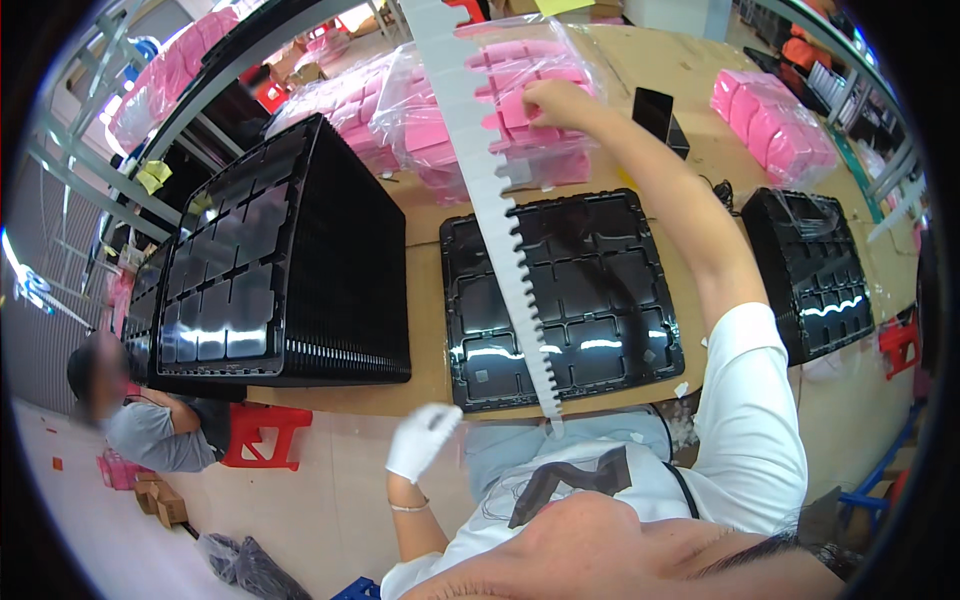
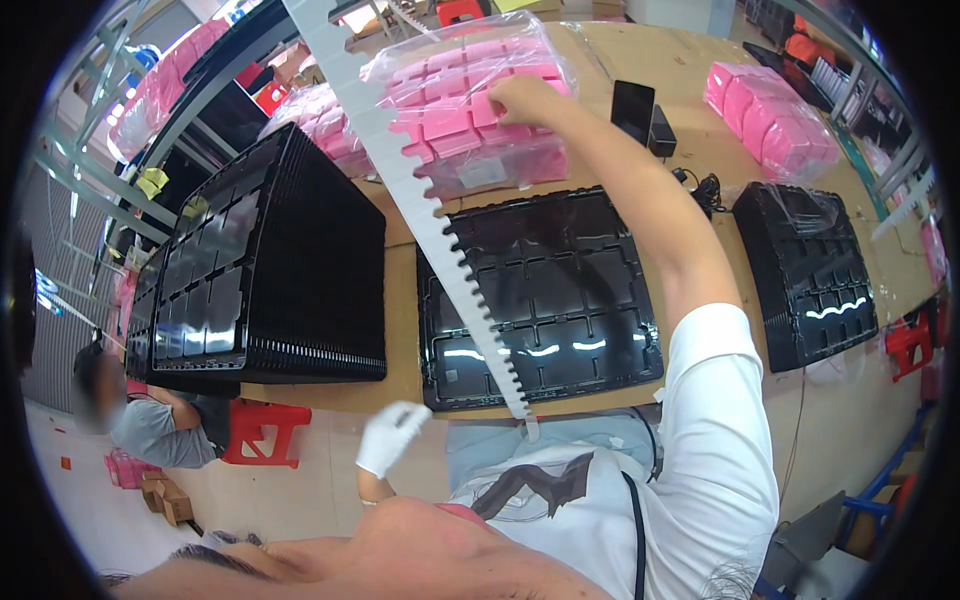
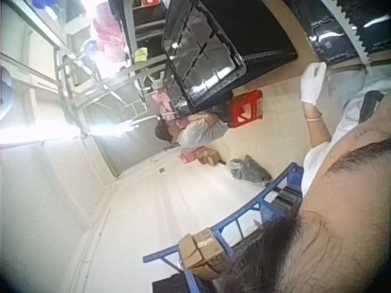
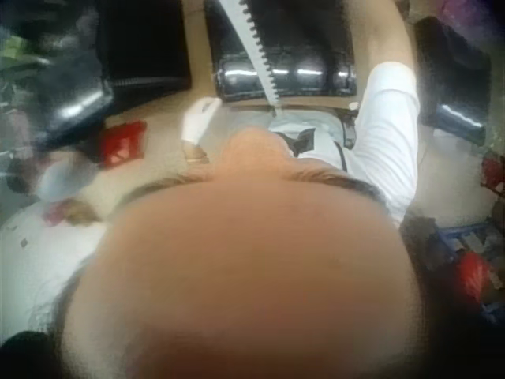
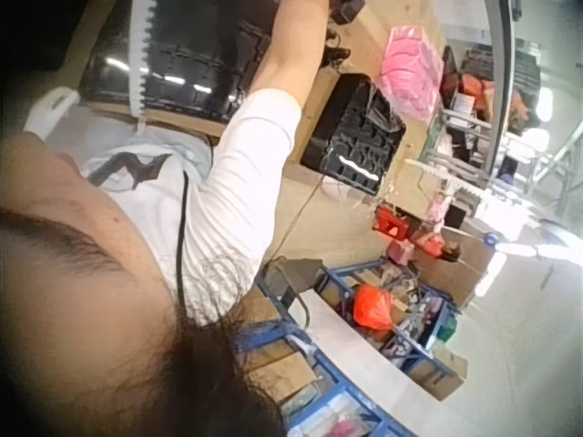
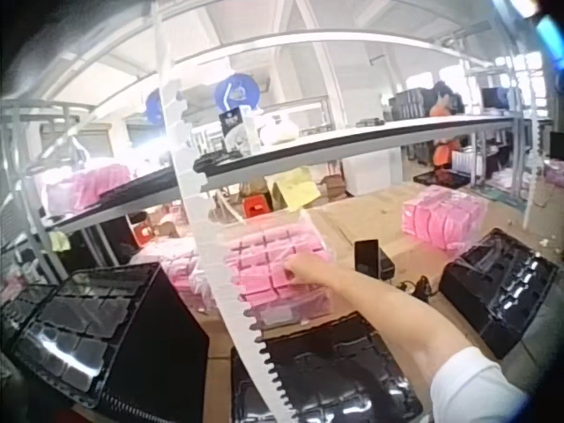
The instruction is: The person assembles plastic components by hand, inserting pink foam inserts into black plastic trays and applying white adhesive strips to them.
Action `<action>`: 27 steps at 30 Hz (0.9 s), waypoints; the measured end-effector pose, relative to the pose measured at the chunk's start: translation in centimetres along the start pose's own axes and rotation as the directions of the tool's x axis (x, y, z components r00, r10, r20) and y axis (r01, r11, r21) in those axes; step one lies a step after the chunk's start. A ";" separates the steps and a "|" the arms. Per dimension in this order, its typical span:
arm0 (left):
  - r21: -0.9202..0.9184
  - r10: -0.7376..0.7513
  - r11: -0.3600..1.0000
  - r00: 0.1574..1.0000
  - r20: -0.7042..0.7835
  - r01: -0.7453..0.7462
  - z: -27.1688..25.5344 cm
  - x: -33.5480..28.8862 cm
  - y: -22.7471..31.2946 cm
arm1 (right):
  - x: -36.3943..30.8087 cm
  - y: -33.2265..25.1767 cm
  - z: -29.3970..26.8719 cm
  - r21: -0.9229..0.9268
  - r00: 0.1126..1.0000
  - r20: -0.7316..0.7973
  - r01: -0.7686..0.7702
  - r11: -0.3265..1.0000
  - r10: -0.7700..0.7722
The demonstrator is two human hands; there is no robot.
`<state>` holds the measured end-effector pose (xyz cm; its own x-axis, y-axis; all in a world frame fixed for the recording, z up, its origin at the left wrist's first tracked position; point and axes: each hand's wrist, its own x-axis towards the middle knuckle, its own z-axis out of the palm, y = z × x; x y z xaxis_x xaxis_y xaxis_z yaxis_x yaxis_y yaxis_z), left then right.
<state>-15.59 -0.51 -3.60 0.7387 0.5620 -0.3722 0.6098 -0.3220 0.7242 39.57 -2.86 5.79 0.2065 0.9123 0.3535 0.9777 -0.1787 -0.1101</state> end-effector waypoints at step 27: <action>-0.958 0.355 0.079 0.906 -0.230 -0.274 -1.5 23.7 16.6 | -14.8 -5.8 -0.5 0.401 0.519 -0.772 -0.048 0.915 0.366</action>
<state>11.64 8.61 0.45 0.8198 0.5702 0.0529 -0.4293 0.5508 0.7157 30.82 -15.55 1.67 0.4938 0.1239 0.8607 0.8695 -0.0595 -0.4903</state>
